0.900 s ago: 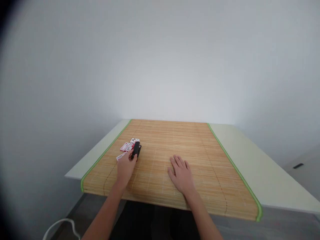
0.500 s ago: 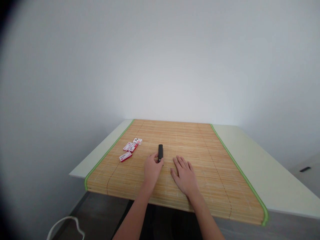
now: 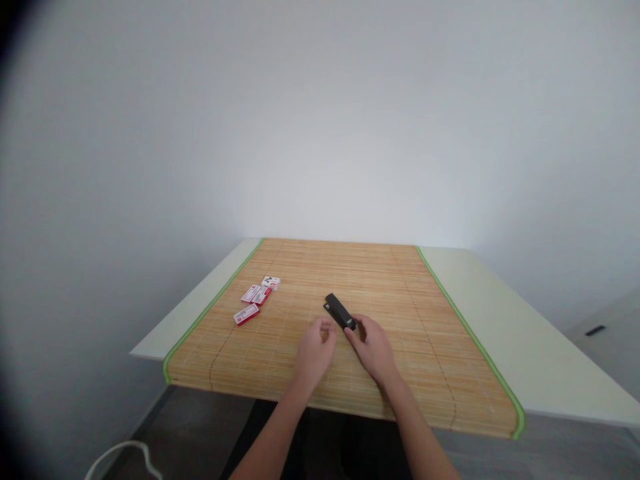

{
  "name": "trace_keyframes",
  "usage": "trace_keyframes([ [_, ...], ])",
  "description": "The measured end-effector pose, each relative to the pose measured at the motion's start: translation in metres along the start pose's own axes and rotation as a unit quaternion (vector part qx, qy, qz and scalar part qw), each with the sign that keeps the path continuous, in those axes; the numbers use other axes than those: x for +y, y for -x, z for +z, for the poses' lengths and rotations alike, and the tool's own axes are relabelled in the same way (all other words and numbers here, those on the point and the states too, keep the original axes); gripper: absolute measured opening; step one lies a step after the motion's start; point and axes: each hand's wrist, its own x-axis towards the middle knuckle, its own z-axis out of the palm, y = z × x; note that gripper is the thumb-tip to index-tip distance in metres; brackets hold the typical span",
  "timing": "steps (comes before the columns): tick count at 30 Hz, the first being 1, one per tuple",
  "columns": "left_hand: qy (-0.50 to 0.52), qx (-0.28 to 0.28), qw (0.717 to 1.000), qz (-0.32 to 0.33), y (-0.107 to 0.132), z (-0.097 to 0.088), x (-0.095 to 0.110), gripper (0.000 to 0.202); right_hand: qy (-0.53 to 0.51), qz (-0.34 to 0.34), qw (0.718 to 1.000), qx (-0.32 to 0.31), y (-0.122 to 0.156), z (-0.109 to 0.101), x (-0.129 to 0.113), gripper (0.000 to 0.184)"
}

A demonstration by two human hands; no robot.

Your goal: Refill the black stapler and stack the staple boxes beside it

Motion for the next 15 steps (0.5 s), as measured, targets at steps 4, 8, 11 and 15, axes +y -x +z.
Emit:
trace_keyframes([
  [4,-0.103,0.010,0.992,0.068,-0.041,-0.044,-0.026,0.033,-0.011,-0.030,0.999,-0.023,-0.013,-0.009,0.006,0.036],
  [8,-0.159,-0.080,0.973,0.148,-0.078,-0.061,-0.047,0.060,-0.019,-0.060,0.994,-0.093,-0.030,-0.023,0.010,0.038],
  [11,-0.148,-0.108,0.968,0.170,-0.090,-0.057,-0.055,0.051,-0.021,-0.058,0.990,-0.127,-0.041,-0.030,0.014,0.041],
  [15,-0.144,-0.104,0.969,0.170,-0.092,-0.050,-0.059,0.037,-0.026,-0.060,0.986,-0.154,-0.050,-0.035,0.016,0.045],
])
